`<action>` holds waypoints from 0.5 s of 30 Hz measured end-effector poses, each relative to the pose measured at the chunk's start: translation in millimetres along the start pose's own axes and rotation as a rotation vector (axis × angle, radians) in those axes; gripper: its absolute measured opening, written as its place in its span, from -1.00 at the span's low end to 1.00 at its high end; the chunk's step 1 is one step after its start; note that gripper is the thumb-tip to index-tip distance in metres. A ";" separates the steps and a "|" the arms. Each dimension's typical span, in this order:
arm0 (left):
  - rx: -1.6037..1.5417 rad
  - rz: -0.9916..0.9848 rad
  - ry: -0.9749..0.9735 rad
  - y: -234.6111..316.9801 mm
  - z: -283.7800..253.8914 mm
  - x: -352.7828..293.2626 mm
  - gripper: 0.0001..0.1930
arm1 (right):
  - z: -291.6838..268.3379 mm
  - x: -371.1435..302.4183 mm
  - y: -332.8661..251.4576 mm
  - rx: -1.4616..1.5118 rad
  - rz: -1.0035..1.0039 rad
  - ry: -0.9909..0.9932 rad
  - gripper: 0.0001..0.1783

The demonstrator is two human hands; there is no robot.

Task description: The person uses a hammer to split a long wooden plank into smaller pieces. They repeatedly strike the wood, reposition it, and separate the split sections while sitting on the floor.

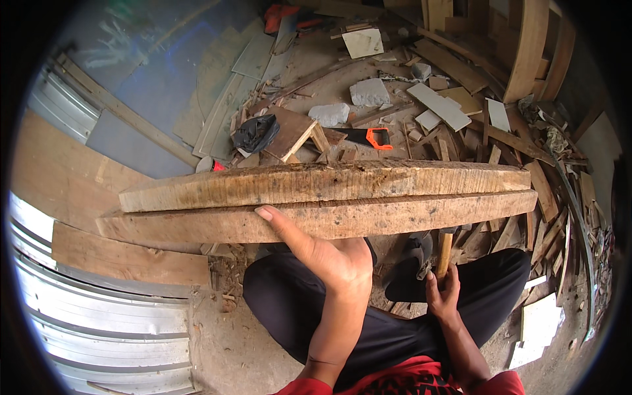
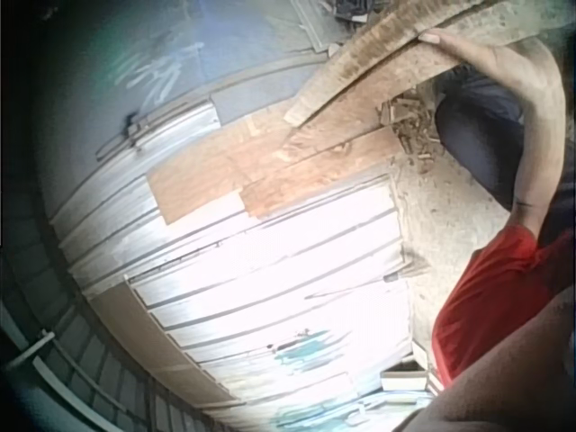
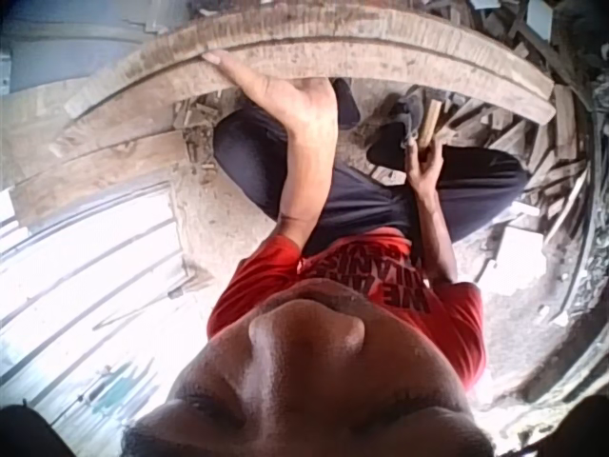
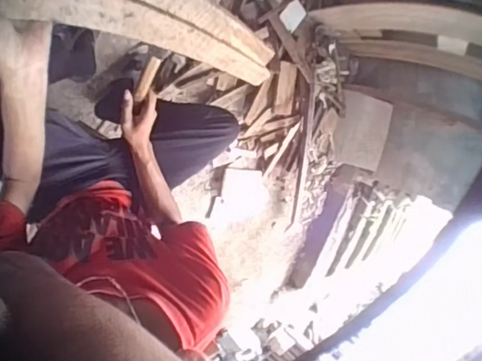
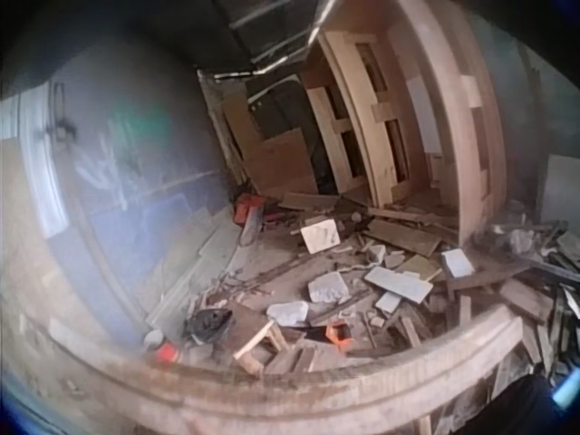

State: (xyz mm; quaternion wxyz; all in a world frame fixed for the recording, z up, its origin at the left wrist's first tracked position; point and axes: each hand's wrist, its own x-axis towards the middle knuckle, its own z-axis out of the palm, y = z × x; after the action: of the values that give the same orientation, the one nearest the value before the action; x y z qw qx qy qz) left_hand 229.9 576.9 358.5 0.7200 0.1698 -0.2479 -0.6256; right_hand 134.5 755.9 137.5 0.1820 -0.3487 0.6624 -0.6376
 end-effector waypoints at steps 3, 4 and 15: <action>-0.005 0.042 -0.002 -2.0 2.6 0.2 -0.23 | 0.1 0.4 0.5 0.005 0.008 0.004 -0.63; -0.005 0.062 -0.005 -2.7 2.9 0.7 -0.24 | 0.0 0.0 2.0 0.005 0.010 0.005 -0.63; -0.050 0.365 0.022 -20.7 -16.5 17.6 -0.21 | -1.8 1.4 4.5 -0.008 -0.035 0.010 -0.65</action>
State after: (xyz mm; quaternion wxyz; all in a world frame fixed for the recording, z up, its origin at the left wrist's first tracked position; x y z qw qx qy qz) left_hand 224.1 555.2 336.0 0.8283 0.1110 -0.2511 -0.4884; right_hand 131.3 755.9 133.6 0.1661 -0.3577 0.6595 -0.6399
